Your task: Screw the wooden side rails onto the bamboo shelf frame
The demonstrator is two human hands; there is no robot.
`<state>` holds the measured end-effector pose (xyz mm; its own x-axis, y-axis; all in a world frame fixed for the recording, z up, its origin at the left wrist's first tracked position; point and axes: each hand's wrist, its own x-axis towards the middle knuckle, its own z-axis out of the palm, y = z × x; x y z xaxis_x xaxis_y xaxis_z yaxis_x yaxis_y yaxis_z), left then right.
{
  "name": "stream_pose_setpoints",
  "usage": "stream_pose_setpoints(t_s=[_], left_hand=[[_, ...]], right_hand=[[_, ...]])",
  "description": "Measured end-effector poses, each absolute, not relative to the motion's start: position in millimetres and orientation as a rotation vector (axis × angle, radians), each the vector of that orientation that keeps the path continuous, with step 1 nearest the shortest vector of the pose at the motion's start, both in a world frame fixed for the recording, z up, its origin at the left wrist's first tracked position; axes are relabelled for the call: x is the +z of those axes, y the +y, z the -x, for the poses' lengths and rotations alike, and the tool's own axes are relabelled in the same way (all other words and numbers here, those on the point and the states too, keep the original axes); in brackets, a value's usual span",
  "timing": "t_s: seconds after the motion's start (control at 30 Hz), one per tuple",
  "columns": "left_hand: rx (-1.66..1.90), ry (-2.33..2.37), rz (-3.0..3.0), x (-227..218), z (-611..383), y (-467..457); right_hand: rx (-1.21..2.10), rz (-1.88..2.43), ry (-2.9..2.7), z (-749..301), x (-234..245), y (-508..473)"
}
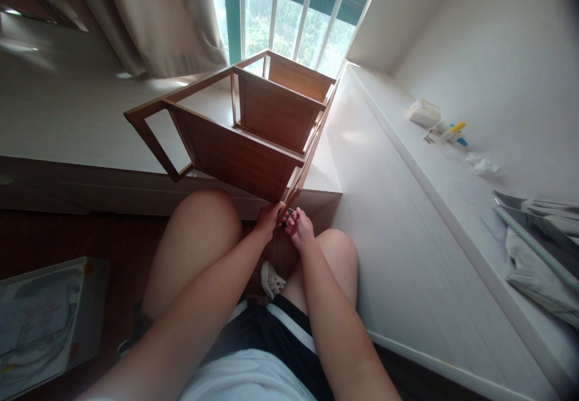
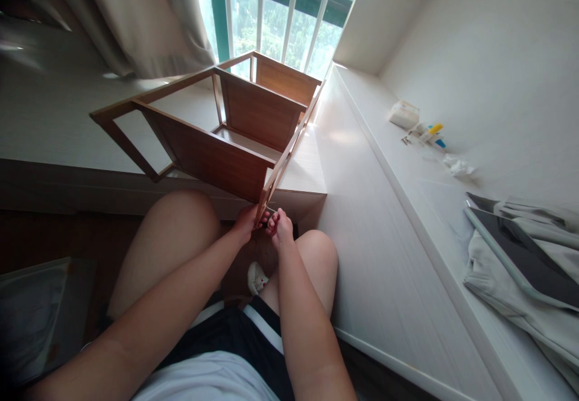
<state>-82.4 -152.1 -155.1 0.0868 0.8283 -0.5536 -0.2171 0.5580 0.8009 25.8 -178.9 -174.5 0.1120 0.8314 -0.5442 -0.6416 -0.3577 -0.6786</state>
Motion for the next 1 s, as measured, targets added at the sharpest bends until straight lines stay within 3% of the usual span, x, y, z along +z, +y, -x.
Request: stream_pose_setpoints(t_s=[1.0], left_hand=[[0.852, 1.247, -0.62, -158.0, 86.7, -146.9]], right_hand=[[1.089, 1.375, -0.61, -18.2, -187.1, -180.0]])
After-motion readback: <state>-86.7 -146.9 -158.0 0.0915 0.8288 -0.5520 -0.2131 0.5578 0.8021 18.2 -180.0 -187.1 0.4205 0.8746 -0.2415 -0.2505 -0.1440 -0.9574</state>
